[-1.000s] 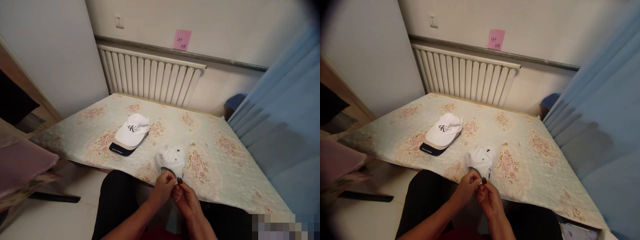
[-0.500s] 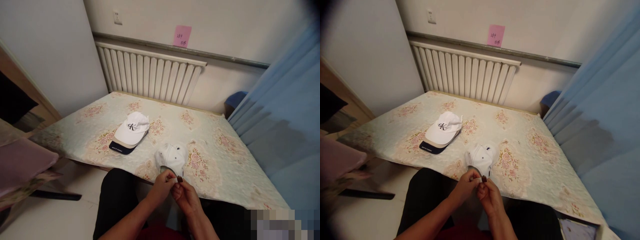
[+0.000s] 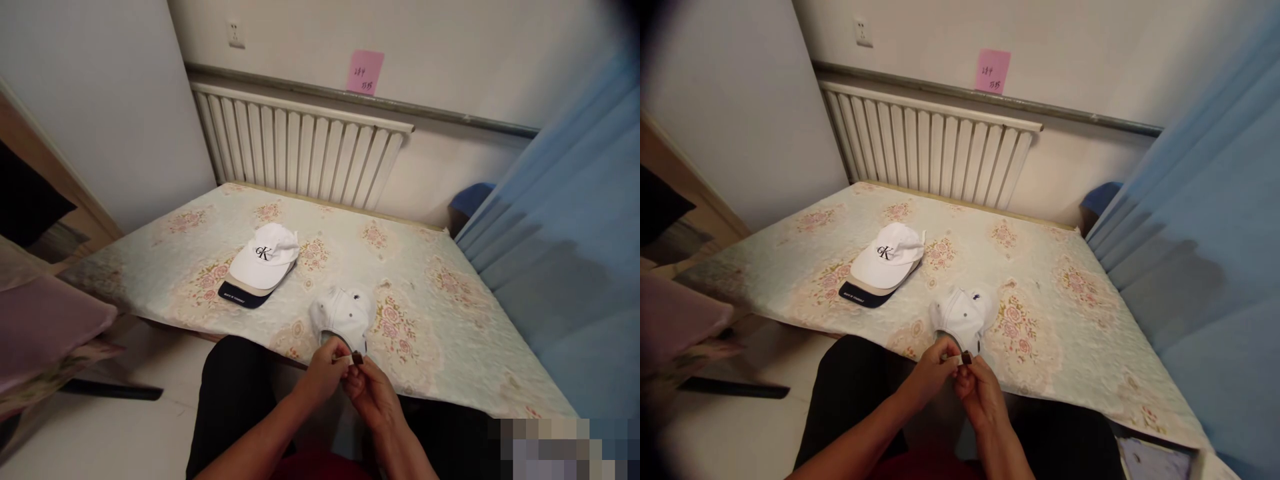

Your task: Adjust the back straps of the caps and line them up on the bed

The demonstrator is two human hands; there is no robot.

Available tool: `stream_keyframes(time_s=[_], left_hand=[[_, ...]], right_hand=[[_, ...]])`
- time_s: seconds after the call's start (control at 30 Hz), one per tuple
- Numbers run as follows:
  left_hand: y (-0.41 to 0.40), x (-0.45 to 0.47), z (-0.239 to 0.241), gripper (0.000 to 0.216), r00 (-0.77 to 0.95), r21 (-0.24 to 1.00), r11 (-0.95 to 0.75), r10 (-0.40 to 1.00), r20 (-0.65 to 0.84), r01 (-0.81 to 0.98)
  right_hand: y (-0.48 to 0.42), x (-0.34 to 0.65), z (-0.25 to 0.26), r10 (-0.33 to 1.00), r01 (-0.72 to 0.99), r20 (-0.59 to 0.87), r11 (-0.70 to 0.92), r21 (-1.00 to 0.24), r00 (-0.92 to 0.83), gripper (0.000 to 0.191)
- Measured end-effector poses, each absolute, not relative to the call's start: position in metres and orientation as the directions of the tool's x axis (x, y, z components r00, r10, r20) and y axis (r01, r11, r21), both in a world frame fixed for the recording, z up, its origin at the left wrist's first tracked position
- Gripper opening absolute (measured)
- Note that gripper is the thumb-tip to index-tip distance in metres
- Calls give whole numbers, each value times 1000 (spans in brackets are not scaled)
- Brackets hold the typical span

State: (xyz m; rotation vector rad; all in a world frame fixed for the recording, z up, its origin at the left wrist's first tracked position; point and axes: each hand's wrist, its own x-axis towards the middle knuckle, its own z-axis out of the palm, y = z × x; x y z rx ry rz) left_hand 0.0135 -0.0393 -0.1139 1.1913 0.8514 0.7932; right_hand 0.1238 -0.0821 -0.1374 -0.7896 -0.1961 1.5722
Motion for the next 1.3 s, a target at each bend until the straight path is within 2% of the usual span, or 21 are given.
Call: stream_keyframes(time_s=[0.2,0.5,0.8,1.07,1.3], left_hand=[[-38,13,-117,5,444,951,286,872,-206,-121],[-39,15,-119,6,435,950,290,875,-215,-113],[-37,14,-121,6,465,931,328,857,-222,-161],[-40,14,-122,5,467,931,331,855,-225,-157],[-40,14,-125,16,446,938,296,875,-189,-183]], right_hand=[[-83,123,-134,923,-805,-384,-216,-553,16,17],[-80,122,-135,914,-766,-399,-204,-609,74,17],[-81,121,-132,906,-774,-420,-225,-592,58,15],[-83,123,-134,900,-704,-428,-255,-663,78,13],[-84,125,-141,874,-582,-456,-285,-762,170,24]])
